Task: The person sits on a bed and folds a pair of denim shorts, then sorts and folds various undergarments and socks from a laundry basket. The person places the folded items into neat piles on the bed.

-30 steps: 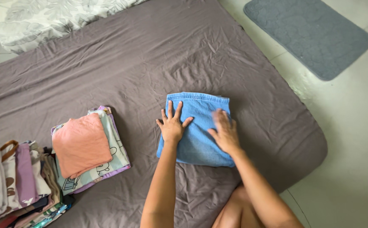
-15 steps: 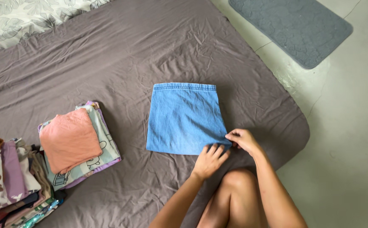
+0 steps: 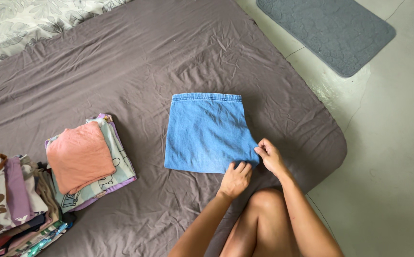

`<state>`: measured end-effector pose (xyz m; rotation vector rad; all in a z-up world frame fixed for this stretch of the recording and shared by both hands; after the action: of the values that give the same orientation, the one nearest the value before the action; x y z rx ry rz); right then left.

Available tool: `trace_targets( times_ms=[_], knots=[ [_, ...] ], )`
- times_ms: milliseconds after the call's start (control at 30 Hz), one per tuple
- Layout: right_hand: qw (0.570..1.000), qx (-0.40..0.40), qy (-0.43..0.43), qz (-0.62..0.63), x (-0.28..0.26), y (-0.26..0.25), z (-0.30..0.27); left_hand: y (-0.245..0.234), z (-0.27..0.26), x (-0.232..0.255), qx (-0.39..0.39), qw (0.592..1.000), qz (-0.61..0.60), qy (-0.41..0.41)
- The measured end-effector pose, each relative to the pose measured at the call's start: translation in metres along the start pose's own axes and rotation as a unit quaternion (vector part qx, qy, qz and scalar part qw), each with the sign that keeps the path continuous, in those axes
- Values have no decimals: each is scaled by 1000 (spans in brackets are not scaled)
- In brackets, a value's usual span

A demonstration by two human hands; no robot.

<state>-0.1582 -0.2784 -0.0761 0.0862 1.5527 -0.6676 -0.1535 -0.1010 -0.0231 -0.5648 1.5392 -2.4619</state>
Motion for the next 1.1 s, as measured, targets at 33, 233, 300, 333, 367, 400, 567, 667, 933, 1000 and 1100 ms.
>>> trace_targets(
  times_ms=[33, 233, 300, 333, 367, 400, 567, 667, 933, 1000, 1100],
  knots=[
    [999, -1, -30, -31, -8, 2, 3, -3, -1, -3, 7, 1000, -11, 5],
    [982, -68, 19, -174, 1, -10, 4, -15, -4, -6, -18, 998, -21, 55],
    [975, -80, 48, -200, 8, -19, 21, -25, 2, -15, -38, 998, -39, 42],
    [977, -62, 45, -200, 8, -21, 30, -34, 2, -19, -50, 997, -50, 37],
    [978, -44, 43, -199, 7, -22, 39, -42, 5, -34, -57, 997, -43, -16],
    [991, -27, 74, -104, 11, -14, 48, -50, 10, -53, -62, 995, -35, -72],
    [970, 67, 234, -9, 19, 49, 84, -99, 20, -186, 17, 929, 87, -359],
    [966, 56, 248, 38, 11, 66, 91, -100, -17, -257, 118, 758, -142, -626],
    [985, 113, 121, 38, -11, 13, 105, -13, 22, -276, -61, 576, -488, -653],
    [987, 146, 69, 19, -31, -36, 123, -10, 61, -254, -45, 578, -552, -599],
    [986, 161, 34, -25, -52, -112, 148, -9, 110, -224, -17, 591, -583, -557]
  ],
)
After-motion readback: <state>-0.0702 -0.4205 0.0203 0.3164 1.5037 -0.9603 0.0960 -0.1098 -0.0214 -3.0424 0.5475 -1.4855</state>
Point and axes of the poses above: each hand's wrist, its own z-axis towards the middle knuckle, its own y-axis out of the palm, x = y × z, the point moved 8 cm from there along z, towards the middle knuckle, and after that the axes turned 12 degrees about -y, right-handed, at the moved point
